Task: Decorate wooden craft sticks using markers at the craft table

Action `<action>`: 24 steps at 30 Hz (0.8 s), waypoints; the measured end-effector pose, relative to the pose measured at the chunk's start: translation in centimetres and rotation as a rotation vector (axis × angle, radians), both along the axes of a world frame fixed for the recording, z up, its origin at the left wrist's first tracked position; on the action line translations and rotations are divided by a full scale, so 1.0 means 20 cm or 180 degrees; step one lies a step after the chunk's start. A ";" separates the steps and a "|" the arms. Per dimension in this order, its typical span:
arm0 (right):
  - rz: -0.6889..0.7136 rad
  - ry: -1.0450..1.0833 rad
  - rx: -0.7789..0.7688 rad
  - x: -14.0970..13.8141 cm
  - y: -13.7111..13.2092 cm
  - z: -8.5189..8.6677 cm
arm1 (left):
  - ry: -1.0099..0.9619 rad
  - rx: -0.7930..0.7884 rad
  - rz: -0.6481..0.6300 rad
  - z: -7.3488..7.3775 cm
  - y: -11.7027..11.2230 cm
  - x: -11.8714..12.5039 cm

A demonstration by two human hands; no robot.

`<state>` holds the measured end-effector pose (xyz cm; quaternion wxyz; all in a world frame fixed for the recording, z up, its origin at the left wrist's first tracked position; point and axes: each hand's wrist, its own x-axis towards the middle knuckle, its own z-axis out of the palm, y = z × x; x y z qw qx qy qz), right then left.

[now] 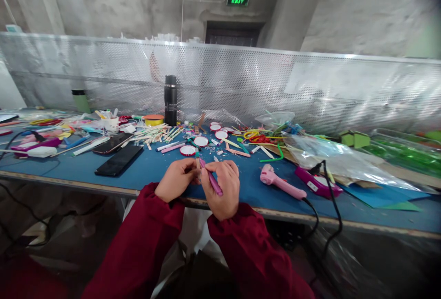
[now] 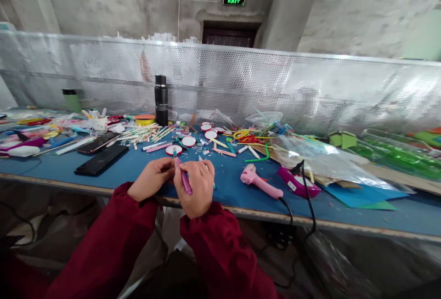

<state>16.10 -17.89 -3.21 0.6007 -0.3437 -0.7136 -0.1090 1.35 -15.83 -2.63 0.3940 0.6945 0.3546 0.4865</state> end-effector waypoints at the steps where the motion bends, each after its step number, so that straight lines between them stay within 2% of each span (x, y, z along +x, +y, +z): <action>1: -0.0007 -0.0002 -0.0005 0.00 0.00 0.00 | -0.0003 0.0011 0.0009 0.00 0.00 0.00; 24: -0.0012 0.0001 0.0005 0.00 0.00 0.00 | 0.0028 0.0044 0.0008 0.00 0.00 0.00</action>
